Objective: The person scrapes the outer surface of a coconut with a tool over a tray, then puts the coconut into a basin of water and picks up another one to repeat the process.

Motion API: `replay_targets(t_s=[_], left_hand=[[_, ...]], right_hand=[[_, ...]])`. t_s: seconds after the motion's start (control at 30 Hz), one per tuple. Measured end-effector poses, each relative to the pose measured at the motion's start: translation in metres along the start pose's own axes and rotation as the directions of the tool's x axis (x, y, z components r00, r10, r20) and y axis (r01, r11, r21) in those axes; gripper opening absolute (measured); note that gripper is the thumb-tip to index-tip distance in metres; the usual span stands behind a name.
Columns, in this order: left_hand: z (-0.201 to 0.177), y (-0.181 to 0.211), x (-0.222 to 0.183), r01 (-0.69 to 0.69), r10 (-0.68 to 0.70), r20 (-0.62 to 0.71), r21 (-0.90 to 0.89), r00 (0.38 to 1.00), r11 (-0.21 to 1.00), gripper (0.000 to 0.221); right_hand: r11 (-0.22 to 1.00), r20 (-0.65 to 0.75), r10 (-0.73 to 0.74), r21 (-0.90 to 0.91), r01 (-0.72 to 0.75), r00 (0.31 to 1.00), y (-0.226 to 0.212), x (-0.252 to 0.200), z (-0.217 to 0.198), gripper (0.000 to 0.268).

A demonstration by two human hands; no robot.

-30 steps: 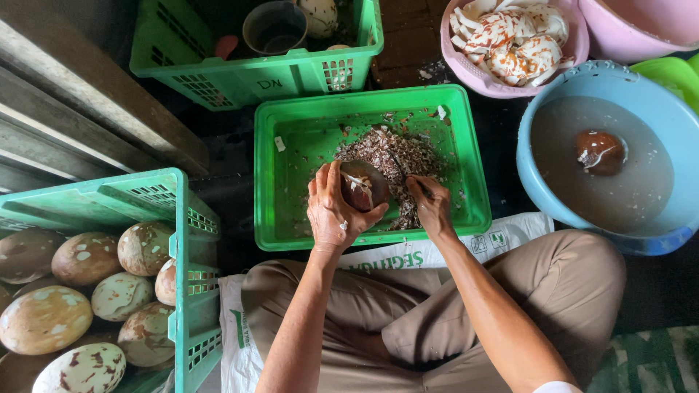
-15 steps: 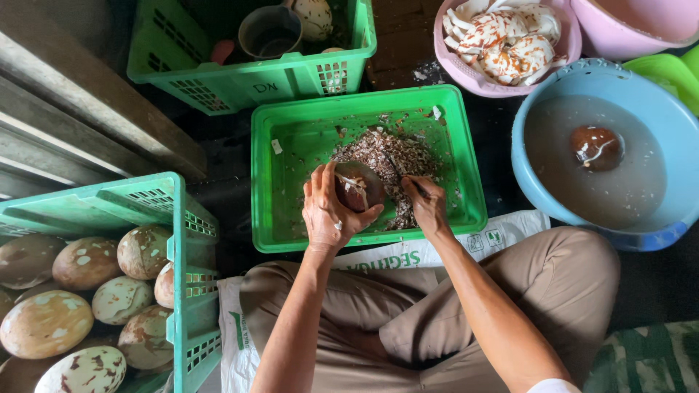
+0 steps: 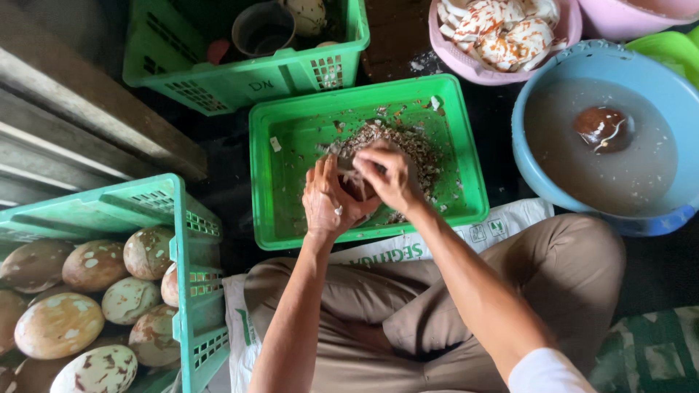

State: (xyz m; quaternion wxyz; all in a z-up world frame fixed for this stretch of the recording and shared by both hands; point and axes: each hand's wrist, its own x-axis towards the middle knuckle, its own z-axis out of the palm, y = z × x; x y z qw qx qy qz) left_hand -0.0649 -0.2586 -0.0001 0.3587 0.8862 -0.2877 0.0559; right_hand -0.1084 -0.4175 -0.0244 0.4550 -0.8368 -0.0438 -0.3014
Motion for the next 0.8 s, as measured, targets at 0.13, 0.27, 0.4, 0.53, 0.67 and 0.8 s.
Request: replay_targets(t_s=[0.13,0.27,0.4,0.53,0.67,0.8], left_hand=[[0.026,-0.02,-0.001,-0.011,0.01,-0.085,-0.006,0.996,1.0,0.094],[-0.013,0.011,0.002,-0.073,0.071,-0.089,-0.02,0.993,0.997,0.103],[-0.003,0.005,0.002,0.003,-0.004,-0.081,-0.017,0.997,1.0,0.102],[-0.001,-0.001,0.002,-0.15,0.16,-0.129,0.08,0.979,0.985,0.082],[-0.003,-0.009,-0.012,-0.161,0.161,-0.01,0.001,0.987,0.987,0.055],[0.014,0.001,0.007,-0.013,0.013,-0.093,-0.006,0.996,1.0,0.09]], right_hand=[[0.997,0.075,-0.059,-0.042,0.062,0.995,-0.078,0.019,-0.019,0.016],[1.0,-0.021,0.011,0.016,-0.011,1.0,-0.022,0.018,-0.01,0.017],[0.996,0.069,0.063,0.062,-0.067,0.996,-0.04,0.017,-0.015,0.01],[0.995,0.05,0.064,0.072,-0.068,0.997,-0.036,0.026,-0.014,0.01],[0.984,0.111,0.065,-0.171,-0.046,0.992,-0.064,0.004,-0.014,0.008],[0.998,0.015,0.06,-0.022,-0.059,0.998,-0.059,0.018,-0.023,0.012]])
